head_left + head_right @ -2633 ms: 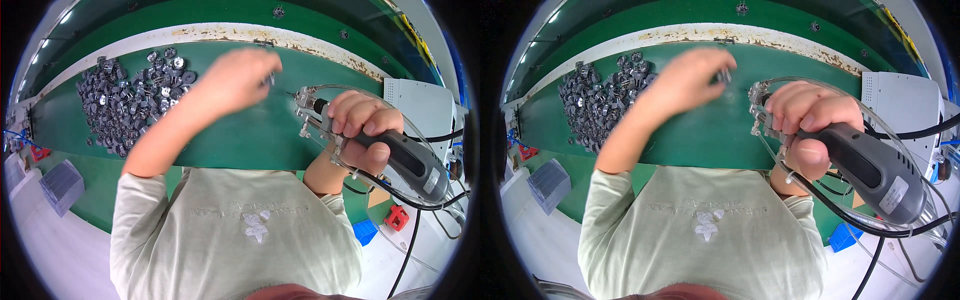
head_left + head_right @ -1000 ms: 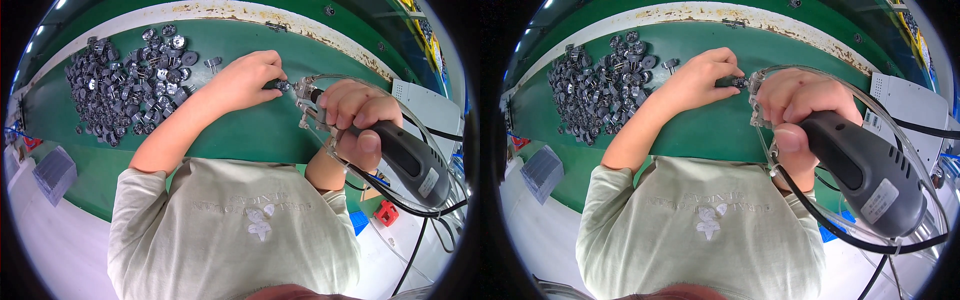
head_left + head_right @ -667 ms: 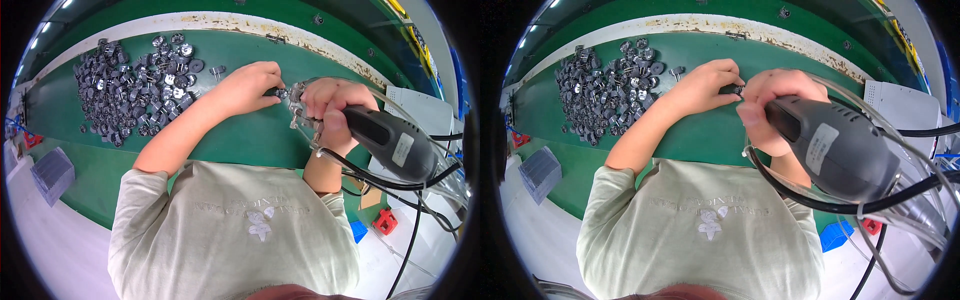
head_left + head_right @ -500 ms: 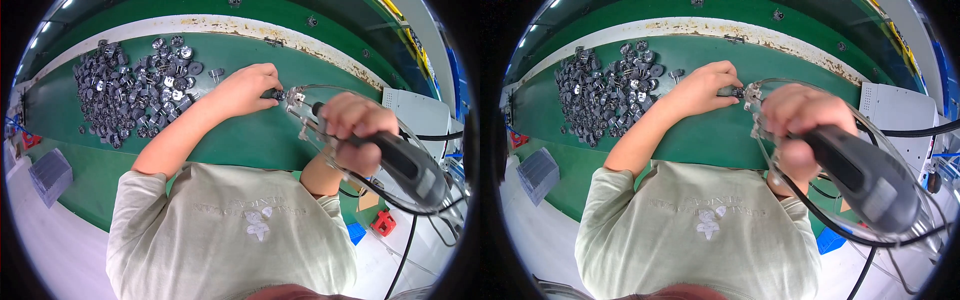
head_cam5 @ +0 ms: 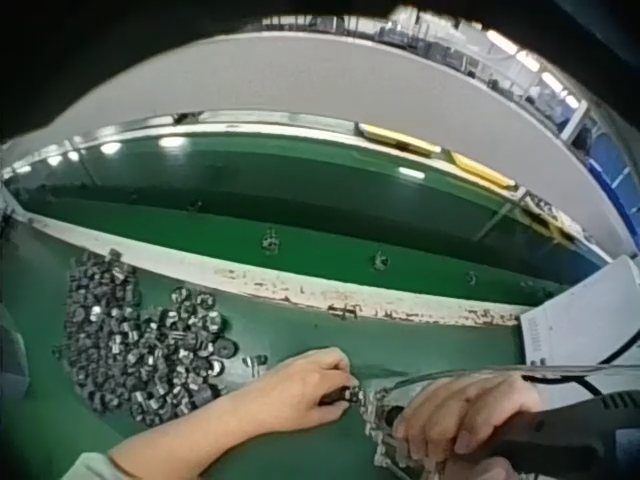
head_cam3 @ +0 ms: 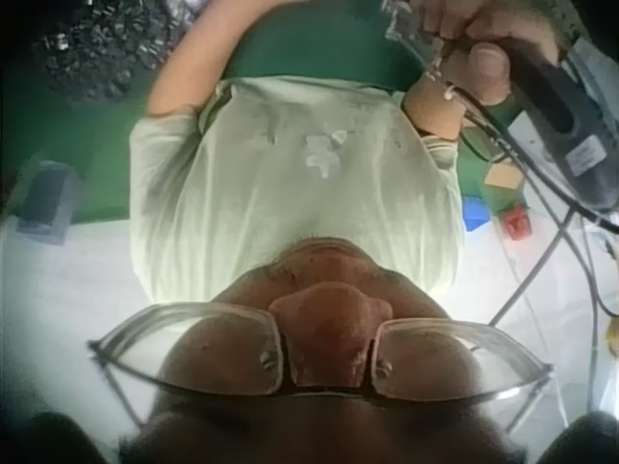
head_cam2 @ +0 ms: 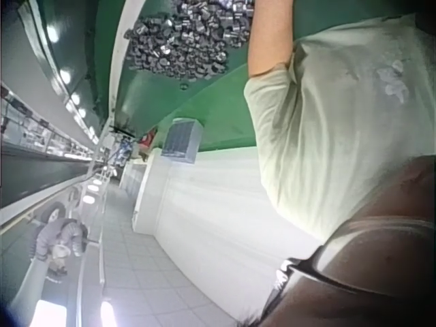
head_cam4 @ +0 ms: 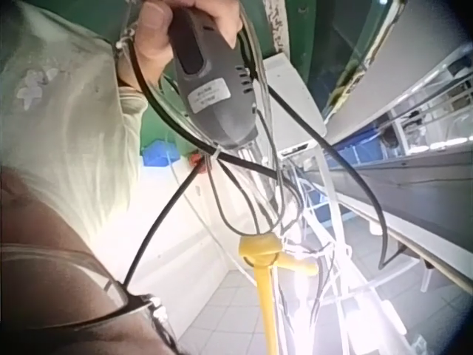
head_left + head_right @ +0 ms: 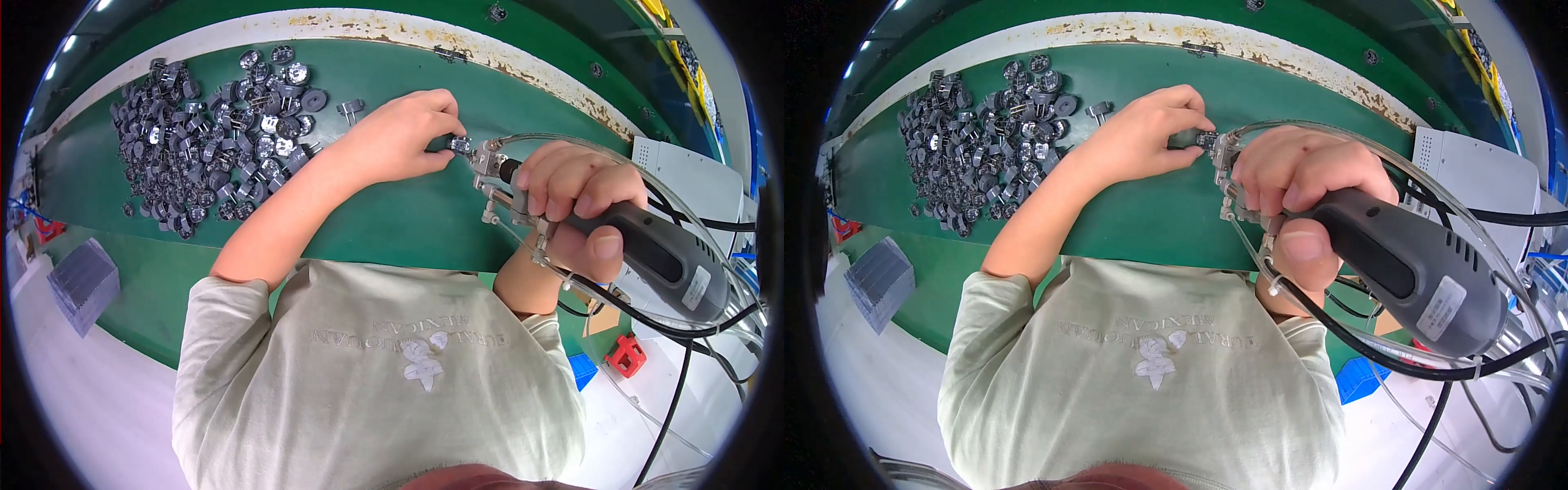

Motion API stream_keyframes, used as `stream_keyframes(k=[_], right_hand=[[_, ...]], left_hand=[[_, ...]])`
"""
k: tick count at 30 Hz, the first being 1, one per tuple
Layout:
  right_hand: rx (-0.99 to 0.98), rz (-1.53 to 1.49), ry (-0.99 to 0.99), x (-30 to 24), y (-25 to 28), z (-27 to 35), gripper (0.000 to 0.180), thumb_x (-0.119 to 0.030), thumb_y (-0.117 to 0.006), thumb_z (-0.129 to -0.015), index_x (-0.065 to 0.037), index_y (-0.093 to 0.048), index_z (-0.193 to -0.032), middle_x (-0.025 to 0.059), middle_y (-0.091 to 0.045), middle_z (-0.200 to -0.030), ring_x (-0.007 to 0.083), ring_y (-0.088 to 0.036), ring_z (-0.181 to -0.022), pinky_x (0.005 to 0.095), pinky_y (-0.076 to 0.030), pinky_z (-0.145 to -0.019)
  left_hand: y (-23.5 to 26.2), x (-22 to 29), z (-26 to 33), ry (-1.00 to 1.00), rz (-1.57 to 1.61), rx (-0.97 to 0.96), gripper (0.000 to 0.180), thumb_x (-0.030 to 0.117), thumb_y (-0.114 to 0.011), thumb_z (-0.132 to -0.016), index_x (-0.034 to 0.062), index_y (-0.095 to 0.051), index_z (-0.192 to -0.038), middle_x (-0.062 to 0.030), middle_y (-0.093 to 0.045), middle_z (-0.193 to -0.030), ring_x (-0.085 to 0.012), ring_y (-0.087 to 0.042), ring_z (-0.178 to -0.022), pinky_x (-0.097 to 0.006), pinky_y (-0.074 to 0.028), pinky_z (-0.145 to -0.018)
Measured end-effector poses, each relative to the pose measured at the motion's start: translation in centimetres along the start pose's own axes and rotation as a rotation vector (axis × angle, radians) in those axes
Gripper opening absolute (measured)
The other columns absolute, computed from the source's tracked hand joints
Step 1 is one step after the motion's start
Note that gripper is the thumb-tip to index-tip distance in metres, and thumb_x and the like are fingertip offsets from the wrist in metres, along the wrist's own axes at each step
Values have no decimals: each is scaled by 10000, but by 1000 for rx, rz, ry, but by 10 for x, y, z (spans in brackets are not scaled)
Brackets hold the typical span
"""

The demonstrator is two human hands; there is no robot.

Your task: The person assembles small circular components into assembled parts using an electric screwdriver on an assembly line.

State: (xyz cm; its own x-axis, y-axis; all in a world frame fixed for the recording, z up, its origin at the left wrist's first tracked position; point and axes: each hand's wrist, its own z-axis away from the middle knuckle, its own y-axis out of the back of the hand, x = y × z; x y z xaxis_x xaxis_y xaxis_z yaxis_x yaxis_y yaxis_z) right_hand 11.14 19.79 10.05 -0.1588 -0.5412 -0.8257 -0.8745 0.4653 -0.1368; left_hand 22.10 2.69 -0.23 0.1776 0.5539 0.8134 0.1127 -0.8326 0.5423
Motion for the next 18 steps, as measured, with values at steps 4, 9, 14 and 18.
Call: stream_keyframes(k=[4, 9, 14, 18], right_hand=[[-15, 6, -11, 0, -2, 1, 304, -331, -646, -842, -79, -478, -817, 58, -528, -599, 195, -530, -479, 404, -525, -552], [-59, 8, -28, 3, -2, 3, 302, -326, -648, -840, -74, -482, -826, 62, -533, -608, 195, -532, -489, 406, -525, -558], [-33, 81, -42, 1, -11, 0, 293, -301, -650, -859, -66, -478, -827, 66, -526, -606, 193, -519, -494, 402, -517, -556], [-12, 165, -39, 2, -23, -4, 288, -256, -668, -890, -59, -476, -805, 66, -519, -603, 195, -513, -498, 384, -509, -554]], left_hand=[[-2, 1, 2, -8, -17, 10, 288, 86, -725, -750, 5, -695, -1025, -100, -601, -1012, -275, -614, -930, -363, -528, -756], [-3, 1, 6, 25, -10, 5, 288, 87, -725, -750, 9, -697, -1025, -101, -603, -1013, -284, -612, -942, -369, -524, -781], [-2, -1, 2, -6, -10, 8, 291, 88, -725, -749, 8, -697, -1028, -102, -605, -1014, -283, -612, -945, -367, -525, -790], [3, 1, 1, -7, -30, 6, 287, 95, -724, -745, -1, -692, -1014, -112, -607, -1004, -303, -611, -956, -387, -516, -822]])
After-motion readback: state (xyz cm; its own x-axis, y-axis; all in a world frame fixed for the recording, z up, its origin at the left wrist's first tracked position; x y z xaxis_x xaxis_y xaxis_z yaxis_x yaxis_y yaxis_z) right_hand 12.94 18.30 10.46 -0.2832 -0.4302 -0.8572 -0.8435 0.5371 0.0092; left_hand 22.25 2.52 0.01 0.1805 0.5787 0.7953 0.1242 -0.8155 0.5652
